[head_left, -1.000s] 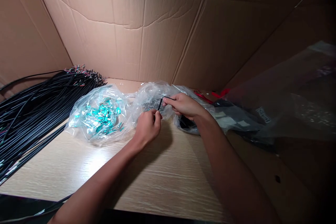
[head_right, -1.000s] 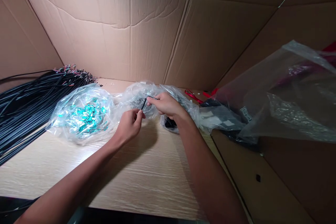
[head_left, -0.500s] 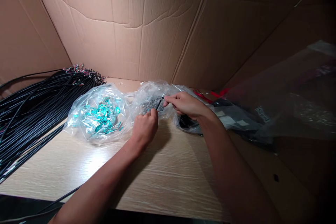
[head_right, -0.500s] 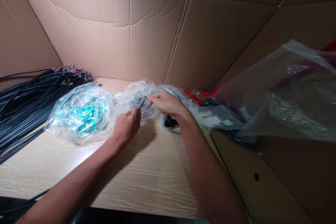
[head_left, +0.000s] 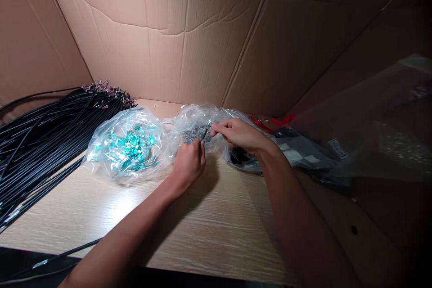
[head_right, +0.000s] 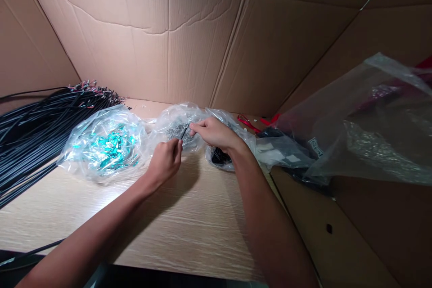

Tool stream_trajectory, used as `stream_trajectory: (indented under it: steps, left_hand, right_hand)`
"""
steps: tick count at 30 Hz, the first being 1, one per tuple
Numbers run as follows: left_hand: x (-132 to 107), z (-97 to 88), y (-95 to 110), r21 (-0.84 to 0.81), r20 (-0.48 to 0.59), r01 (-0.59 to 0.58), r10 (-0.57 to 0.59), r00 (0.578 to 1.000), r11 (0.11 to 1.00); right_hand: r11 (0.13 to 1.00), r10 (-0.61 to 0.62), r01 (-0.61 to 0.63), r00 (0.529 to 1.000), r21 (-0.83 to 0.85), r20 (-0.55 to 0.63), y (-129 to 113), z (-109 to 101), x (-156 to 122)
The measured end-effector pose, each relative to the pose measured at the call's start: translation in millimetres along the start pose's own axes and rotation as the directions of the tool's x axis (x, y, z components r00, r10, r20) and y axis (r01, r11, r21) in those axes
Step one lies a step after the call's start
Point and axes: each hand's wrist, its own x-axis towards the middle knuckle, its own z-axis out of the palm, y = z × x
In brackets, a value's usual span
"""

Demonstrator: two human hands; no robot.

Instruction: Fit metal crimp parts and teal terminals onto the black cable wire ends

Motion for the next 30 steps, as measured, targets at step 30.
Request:
stream_trajectory:
  steps: [30]
  left_hand:
    - [11.6, -5.0, 3.6, -0.770, 0.349, 0.458, -0.308, 0.885, 0.444]
  right_hand:
    - [0.971, -0.155, 0.147, 0.988, -0.189, -0.026, 19.5, -20.5, 2.2]
